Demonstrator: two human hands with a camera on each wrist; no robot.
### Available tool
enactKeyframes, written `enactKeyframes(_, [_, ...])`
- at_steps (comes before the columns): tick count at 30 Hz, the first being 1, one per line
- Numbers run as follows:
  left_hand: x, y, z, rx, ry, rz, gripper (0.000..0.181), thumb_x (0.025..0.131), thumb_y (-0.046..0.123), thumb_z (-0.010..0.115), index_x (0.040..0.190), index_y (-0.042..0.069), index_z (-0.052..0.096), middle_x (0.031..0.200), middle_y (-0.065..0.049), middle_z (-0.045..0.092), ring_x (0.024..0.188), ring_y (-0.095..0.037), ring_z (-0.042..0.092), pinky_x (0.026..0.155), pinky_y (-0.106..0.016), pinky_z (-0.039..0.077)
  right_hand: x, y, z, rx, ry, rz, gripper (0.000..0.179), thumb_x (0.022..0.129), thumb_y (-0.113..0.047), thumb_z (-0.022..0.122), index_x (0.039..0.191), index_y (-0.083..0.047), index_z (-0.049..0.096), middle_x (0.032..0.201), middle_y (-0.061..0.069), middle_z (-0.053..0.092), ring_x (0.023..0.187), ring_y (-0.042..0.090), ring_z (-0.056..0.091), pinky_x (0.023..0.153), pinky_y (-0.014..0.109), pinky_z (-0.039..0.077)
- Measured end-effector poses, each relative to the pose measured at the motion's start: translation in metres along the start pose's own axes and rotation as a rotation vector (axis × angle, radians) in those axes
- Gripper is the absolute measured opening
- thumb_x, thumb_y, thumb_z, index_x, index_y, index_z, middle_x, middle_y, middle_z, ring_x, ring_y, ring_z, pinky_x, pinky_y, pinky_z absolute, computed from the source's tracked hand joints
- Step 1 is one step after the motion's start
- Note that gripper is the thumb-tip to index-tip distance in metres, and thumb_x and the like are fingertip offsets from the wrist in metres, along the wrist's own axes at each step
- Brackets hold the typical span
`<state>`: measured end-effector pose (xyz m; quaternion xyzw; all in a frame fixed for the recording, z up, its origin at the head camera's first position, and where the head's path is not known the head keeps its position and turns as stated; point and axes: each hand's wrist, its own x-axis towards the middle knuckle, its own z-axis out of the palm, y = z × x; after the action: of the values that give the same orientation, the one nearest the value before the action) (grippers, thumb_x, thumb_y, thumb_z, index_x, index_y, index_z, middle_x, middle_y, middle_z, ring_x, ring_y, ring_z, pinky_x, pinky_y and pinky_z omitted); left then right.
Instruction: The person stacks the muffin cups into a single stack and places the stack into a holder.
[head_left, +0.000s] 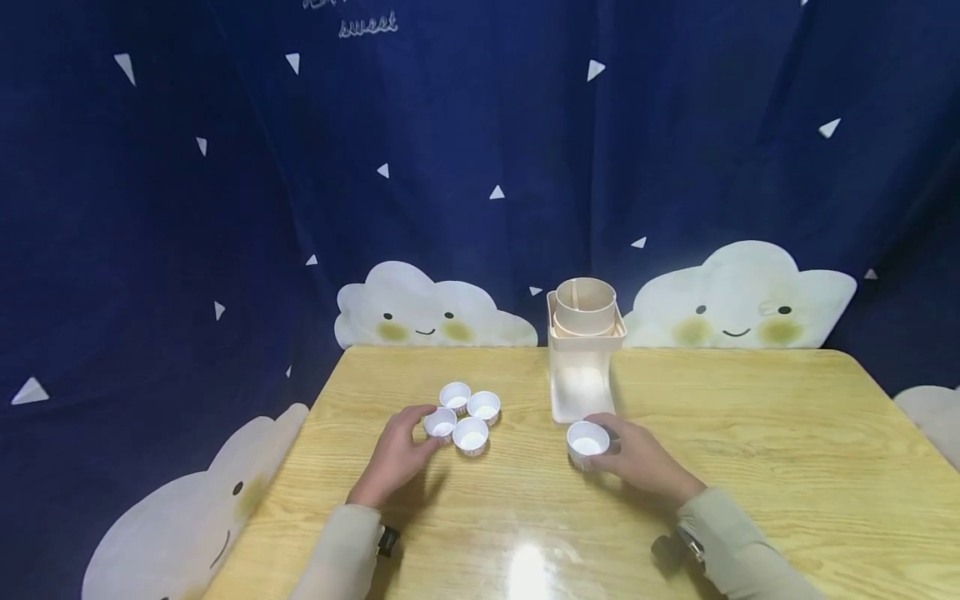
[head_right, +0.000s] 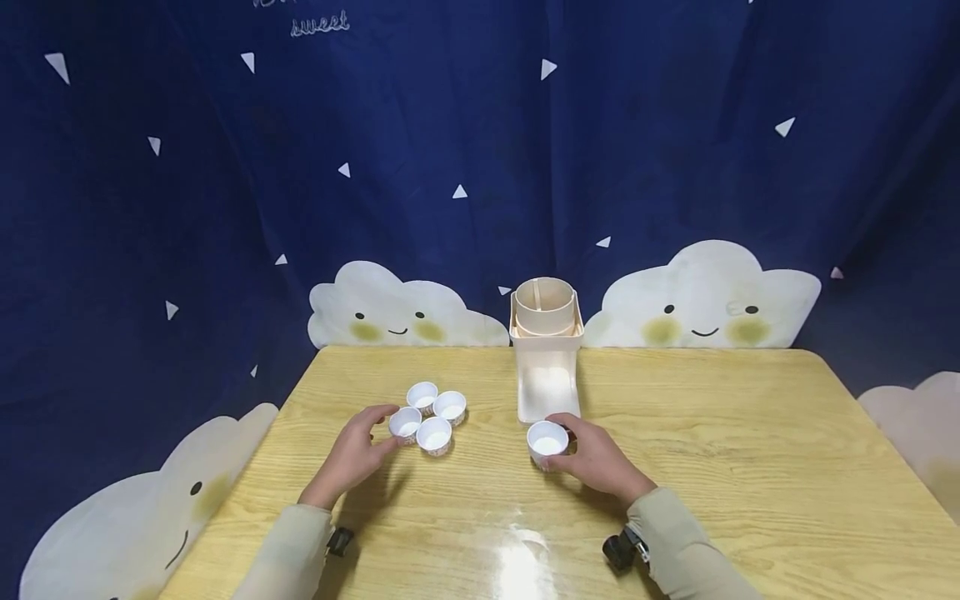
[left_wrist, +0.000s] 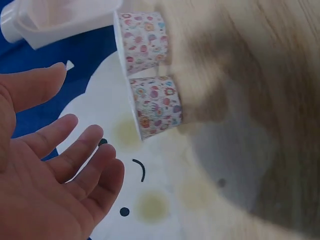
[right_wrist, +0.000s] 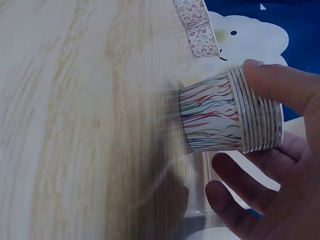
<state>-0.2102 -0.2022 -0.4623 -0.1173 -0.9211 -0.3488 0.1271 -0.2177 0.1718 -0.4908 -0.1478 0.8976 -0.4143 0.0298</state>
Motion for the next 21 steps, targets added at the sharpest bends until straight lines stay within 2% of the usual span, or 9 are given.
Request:
enactKeyframes(6, [0.003,-0.012,0.003,0.039,-0.029,-0.026,0.051,0.082,0.013,0.078,0.127,-0.004,0.060,0.128,-0.022,0.063,0.124,-0.041,0.056,0.107,-0.055,0.042,0.001,-0.001,0.001,0.002,-0.002,-0.013,0.064,0.076,-0.029,0.084,0.132,-0.010,0.059,0.121,0.012,0.068,0.107,0.028,0.064,0.089,0.045,0.052])
enactKeyframes(14, [0.015,-0.020,0.003,0.090,-0.149,-0.126,0.067,0.081,0.025,0.081,0.136,-0.002,0.054,0.139,-0.022,0.057,0.130,-0.044,0.050,0.111,-0.054,0.039,0.001,-0.001,0.000,0.018,-0.004,-0.020,0.063,0.076,-0.028,0.084,0.131,-0.009,0.059,0.121,0.012,0.068,0.108,0.028,0.064,0.089,0.045,0.052])
enactKeyframes(21, [0.025,-0.021,0.002,0.039,-0.222,-0.204,0.078,0.078,0.027,0.084,0.142,-0.001,0.048,0.141,-0.020,0.056,0.135,-0.041,0.048,0.114,-0.053,0.037,0.000,0.000,0.000,0.030,-0.001,-0.018,0.062,0.076,-0.028,0.084,0.131,-0.010,0.060,0.121,0.011,0.068,0.108,0.026,0.063,0.090,0.043,0.050])
